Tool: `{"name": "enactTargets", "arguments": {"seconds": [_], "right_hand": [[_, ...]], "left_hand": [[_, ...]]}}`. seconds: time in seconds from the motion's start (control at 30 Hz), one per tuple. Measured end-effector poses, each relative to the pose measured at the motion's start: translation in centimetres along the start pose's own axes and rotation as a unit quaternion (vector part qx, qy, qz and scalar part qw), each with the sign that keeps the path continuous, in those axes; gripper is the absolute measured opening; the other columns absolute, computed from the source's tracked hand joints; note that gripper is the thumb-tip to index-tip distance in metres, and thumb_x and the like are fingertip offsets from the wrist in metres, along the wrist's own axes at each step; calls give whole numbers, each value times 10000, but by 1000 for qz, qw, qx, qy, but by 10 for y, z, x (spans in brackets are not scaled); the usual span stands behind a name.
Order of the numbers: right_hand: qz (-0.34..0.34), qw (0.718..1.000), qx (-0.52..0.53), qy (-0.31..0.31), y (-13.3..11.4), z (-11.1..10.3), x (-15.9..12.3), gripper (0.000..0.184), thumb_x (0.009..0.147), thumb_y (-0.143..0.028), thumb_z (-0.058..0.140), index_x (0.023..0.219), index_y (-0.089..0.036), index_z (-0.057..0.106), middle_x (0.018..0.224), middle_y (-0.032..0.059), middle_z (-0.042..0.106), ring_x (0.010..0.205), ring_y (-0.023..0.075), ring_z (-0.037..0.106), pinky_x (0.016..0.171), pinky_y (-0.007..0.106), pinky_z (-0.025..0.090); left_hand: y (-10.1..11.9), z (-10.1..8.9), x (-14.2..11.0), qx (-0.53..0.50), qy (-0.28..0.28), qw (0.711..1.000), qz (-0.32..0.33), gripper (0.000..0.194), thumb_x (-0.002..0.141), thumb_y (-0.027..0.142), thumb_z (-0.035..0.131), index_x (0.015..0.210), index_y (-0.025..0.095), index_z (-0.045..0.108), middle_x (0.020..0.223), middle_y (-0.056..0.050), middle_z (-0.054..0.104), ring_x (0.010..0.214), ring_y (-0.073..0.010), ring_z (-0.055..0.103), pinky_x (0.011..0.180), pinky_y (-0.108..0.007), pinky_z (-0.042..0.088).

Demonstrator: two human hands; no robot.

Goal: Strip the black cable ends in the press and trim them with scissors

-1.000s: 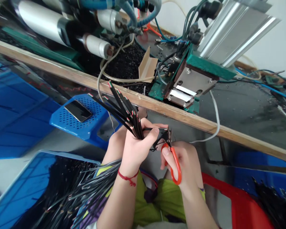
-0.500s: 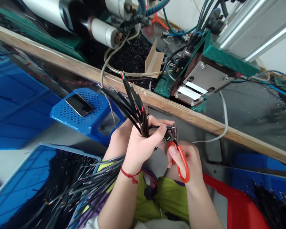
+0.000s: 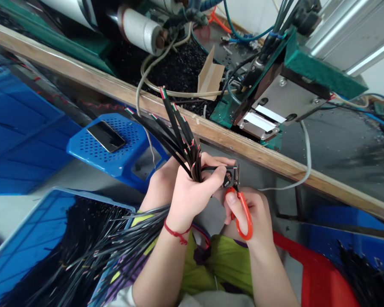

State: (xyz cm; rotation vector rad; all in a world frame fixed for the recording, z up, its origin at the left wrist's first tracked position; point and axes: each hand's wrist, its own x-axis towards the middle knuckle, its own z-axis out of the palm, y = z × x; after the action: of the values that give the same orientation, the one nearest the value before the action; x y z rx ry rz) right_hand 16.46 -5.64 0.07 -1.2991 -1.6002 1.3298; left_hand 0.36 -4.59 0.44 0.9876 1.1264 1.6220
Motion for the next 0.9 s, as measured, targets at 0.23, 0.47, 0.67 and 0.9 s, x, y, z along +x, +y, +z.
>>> {"name": "enactTargets", "arguments": {"seconds": [0.23, 0.47, 0.67, 0.9], "right_hand": [[6, 1000, -9, 4, -6, 5, 2, 771, 963, -761, 807, 444, -210, 667, 408, 62, 624, 384, 133, 549, 417, 213, 394], [9, 999, -31, 11, -9, 5, 3, 780, 957, -789, 786, 431, -225, 668, 403, 63, 620, 386, 146, 568, 414, 230, 424], [15, 999, -34, 17, -8, 6, 1, 776, 961, -797, 764, 436, -237, 653, 403, 56, 625, 373, 151, 573, 408, 244, 429], [6, 999, -41, 12, -7, 6, 2, 784, 991, -747, 772, 413, -235, 635, 398, 53, 619, 374, 144, 578, 423, 237, 442]], "left_hand": [[0, 0, -1, -2, 10, 1000, -1, 202, 973, 159, 780, 794, 246, 746, 1031, -40, 931, 1000, -252, 882, 893, -369, 682], [-1, 1, -1, -8, 5, 1000, -5, 212, 974, 185, 782, 786, 246, 706, 1045, -54, 932, 965, -255, 878, 808, -357, 664], [0, 1, -1, -9, 4, 1000, -8, 226, 964, 169, 772, 771, 251, 688, 1036, -63, 930, 1008, -274, 886, 892, -397, 693], [1, 0, -1, -6, -1, 1000, -2, 218, 946, 129, 763, 771, 247, 712, 1006, -45, 926, 1033, -258, 883, 897, -364, 679]]}}
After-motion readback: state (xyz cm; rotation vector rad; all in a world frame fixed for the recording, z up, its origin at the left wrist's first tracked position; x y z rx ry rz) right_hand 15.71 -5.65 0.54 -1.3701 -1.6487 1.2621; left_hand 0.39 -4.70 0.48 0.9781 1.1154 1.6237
